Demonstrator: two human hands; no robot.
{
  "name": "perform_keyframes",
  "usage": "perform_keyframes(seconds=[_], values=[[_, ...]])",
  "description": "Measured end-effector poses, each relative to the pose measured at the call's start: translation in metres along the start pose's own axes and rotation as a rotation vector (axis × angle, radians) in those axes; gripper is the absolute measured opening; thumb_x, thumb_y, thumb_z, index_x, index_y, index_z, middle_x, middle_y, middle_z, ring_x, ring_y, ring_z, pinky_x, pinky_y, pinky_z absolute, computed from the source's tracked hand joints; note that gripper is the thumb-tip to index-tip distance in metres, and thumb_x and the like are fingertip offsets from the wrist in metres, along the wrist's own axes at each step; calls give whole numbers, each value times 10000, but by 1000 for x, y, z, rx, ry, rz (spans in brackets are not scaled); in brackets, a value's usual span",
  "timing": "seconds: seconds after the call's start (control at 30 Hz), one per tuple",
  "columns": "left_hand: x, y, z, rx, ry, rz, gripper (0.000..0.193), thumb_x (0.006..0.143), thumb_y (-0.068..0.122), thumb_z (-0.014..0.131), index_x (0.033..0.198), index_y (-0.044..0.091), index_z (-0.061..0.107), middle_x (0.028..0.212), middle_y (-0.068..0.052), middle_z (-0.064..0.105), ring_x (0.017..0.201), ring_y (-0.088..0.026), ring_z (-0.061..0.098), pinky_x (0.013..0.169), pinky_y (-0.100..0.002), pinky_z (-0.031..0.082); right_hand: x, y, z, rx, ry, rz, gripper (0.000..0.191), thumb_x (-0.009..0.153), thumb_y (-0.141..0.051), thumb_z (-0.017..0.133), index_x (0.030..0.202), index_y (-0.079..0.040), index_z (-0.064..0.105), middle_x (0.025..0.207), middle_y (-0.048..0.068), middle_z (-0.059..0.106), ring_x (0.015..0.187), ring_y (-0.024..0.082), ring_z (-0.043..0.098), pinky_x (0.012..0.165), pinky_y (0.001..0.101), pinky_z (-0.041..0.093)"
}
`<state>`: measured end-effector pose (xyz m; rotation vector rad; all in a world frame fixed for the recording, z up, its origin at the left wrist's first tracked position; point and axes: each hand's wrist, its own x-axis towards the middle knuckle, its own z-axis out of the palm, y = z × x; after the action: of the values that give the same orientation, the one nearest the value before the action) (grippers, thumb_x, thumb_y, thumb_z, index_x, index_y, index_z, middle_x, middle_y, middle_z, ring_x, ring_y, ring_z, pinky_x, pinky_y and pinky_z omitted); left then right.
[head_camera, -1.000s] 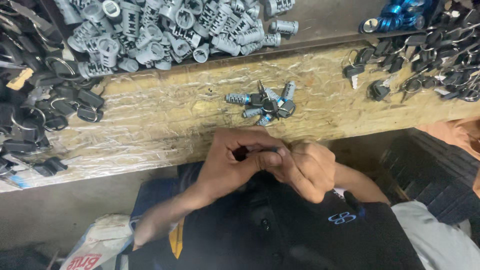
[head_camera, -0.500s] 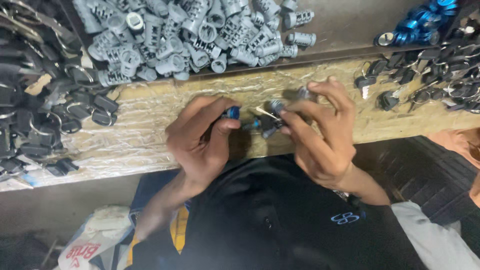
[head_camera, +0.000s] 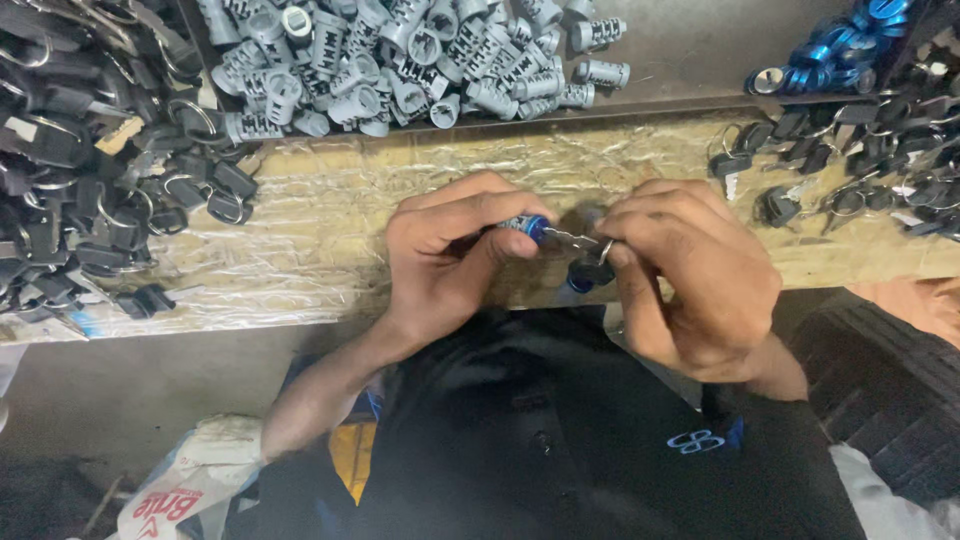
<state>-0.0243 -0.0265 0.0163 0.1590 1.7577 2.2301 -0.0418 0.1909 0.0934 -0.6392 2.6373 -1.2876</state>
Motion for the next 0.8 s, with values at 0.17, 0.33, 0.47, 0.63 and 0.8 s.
perform_keyframes(seconds=[0.17,0.33,0.47,0.63,0.8], values=[[-1,15,-5,233,-106,26,219,958,-99,678,1161,-22,707,933,-92,689,748,-137,640,660,-247,484,6,-4,-2,-35,-103,-156,262,764,153,709,1009,118,625,886,203,675,854,388,692,783,460,545],[-1,19,10,304,-13,119,174,1004,-72,688,1165,-6,678,967,-103,665,761,-169,653,676,-256,510,-4,2,16,31,48,-93,255,804,207,676,1016,86,603,942,213,669,902,385,689,838,446,558],[8,10,11,272,-152,0,118,960,-10,715,1077,5,715,813,-111,616,674,-215,594,631,-327,459,-8,12,21,81,49,-38,254,816,211,669,1016,72,598,960,204,662,913,372,688,849,433,565],[15,1,9,286,-235,-31,112,950,23,717,1059,30,692,814,-121,592,673,-241,595,641,-373,464,6,12,15,51,-38,-44,262,836,190,660,1058,66,592,986,190,660,954,356,685,869,436,559],[7,-15,26,340,-88,20,428,974,-59,629,1375,90,631,956,-71,640,662,-158,612,530,-285,499,22,34,-20,-287,-95,-175,246,795,21,708,1039,39,684,906,156,703,876,313,704,871,492,554]])
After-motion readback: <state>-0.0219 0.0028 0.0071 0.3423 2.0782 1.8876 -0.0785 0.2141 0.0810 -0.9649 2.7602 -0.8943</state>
